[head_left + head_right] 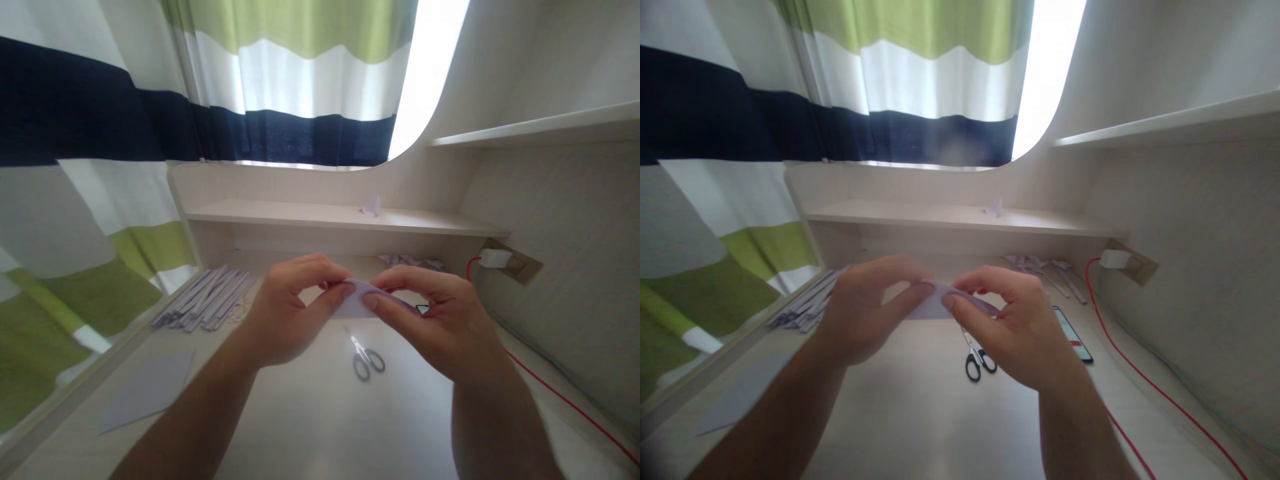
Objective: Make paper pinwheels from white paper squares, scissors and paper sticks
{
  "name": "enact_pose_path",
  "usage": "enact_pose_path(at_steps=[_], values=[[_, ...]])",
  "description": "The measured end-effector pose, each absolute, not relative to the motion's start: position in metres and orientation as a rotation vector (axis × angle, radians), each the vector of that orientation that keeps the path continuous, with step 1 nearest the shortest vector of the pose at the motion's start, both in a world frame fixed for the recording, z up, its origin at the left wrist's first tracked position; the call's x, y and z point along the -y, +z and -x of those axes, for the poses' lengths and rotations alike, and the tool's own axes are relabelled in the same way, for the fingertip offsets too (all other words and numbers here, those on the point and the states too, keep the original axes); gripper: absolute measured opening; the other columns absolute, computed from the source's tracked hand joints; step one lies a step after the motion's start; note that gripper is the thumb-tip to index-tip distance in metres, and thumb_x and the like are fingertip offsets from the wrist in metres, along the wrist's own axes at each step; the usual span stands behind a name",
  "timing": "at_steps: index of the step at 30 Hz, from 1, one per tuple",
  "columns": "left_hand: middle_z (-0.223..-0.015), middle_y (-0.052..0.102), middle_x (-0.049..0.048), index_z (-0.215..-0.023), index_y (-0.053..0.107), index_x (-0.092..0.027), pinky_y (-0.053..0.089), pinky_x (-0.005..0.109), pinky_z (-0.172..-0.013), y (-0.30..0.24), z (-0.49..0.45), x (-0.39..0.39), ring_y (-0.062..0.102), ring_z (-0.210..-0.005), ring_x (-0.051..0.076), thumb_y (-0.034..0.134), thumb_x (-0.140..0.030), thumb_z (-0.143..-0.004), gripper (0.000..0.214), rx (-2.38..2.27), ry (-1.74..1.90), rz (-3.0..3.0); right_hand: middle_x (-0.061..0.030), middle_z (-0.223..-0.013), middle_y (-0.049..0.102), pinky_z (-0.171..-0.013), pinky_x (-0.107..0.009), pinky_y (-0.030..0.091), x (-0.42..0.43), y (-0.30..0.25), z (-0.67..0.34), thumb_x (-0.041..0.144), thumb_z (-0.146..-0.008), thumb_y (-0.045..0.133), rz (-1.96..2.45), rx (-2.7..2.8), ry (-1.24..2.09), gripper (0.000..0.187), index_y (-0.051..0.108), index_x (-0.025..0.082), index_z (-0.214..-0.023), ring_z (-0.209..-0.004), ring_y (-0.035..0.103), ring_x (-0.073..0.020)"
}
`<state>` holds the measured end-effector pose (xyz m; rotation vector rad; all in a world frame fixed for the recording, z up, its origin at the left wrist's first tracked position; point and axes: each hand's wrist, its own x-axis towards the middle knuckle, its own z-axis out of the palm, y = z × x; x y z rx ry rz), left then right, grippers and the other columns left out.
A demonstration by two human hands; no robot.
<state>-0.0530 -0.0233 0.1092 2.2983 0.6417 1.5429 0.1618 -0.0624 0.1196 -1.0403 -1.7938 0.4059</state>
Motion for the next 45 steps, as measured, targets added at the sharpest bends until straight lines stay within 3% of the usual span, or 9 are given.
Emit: enact_pose_path(at_steps=[12,16,24,29,36,45], values=[[-0.086,0.078,0.0023,-0.092,0.08,-0.021,0.054,0.024,-0.064,0.1098,0.0599,0.0191,0.07,-0.077,0.015,0.074,-0.026,-0.097,0.009,-0.812,1.414,-2.254,-0.0033,-0.08,0.078,-0.066,-0.029,0.053,0.0538,0.1158,-0.1658,0.034,-0.091,0.081,1.019,1.686,0.396,0.014,0.082,0.021,-0.085,-0.073,0.069,-0.018],[-0.085,0.077,0.0012,-0.093,0.08,-0.022,0.053,0.023,-0.064,0.11,0.0607,0.0199,0.069,-0.076,0.014,0.073,-0.021,-0.096,0.007,-0.806,1.374,-2.348,-0.0024,-0.086,0.081,-0.07,-0.029,0.054,0.0552,0.1187,-0.1634,0.032,-0.093,0.079,1.021,1.756,0.422,0.01,0.084,0.023,-0.092,-0.077,0.071,-0.018],[-0.083,0.076,0.0021,-0.091,0.078,-0.02,0.055,0.024,-0.067,0.1083,0.055,0.0195,0.068,-0.075,0.015,0.073,-0.022,-0.096,0.007,-0.76,1.423,-2.337,-0.0026,-0.086,0.079,-0.064,-0.027,0.057,0.0531,0.1148,-0.1634,0.034,-0.098,0.075,0.934,1.739,0.564,0.013,0.083,0.023,-0.099,-0.073,0.071,-0.0167],[-0.082,0.076,0.0018,-0.09,0.078,-0.019,0.056,0.023,-0.067,0.1104,0.053,0.02,0.068,-0.074,0.014,0.074,-0.021,-0.096,0.007,-0.773,1.466,-2.253,-0.0036,-0.083,0.079,-0.059,-0.027,0.059,0.0537,0.116,-0.1617,0.036,-0.095,0.078,0.954,1.662,0.639,0.015,0.082,0.022,-0.097,-0.063,0.071,-0.0154],[-0.081,0.077,0.0028,-0.089,0.079,-0.019,0.057,0.025,-0.066,0.1114,0.0525,0.0225,0.069,-0.073,0.015,0.075,-0.021,-0.095,0.008,-0.769,1.464,-2.204,-0.0028,-0.076,0.077,-0.06,-0.027,0.062,0.0537,0.118,-0.1605,0.035,-0.093,0.081,0.915,1.62,0.655,0.014,0.083,0.022,-0.096,-0.065,0.072,-0.0163],[-0.081,0.077,0.0014,-0.089,0.079,-0.019,0.055,0.023,-0.065,0.1112,0.0516,0.0232,0.068,-0.073,0.013,0.076,-0.02,-0.094,0.007,-0.756,1.484,-2.155,-0.002,-0.083,0.079,-0.066,-0.025,0.064,0.0543,0.1161,-0.1597,0.029,-0.091,0.084,0.858,1.586,0.708,0.01,0.084,0.024,-0.099,-0.072,0.072,-0.0152]])
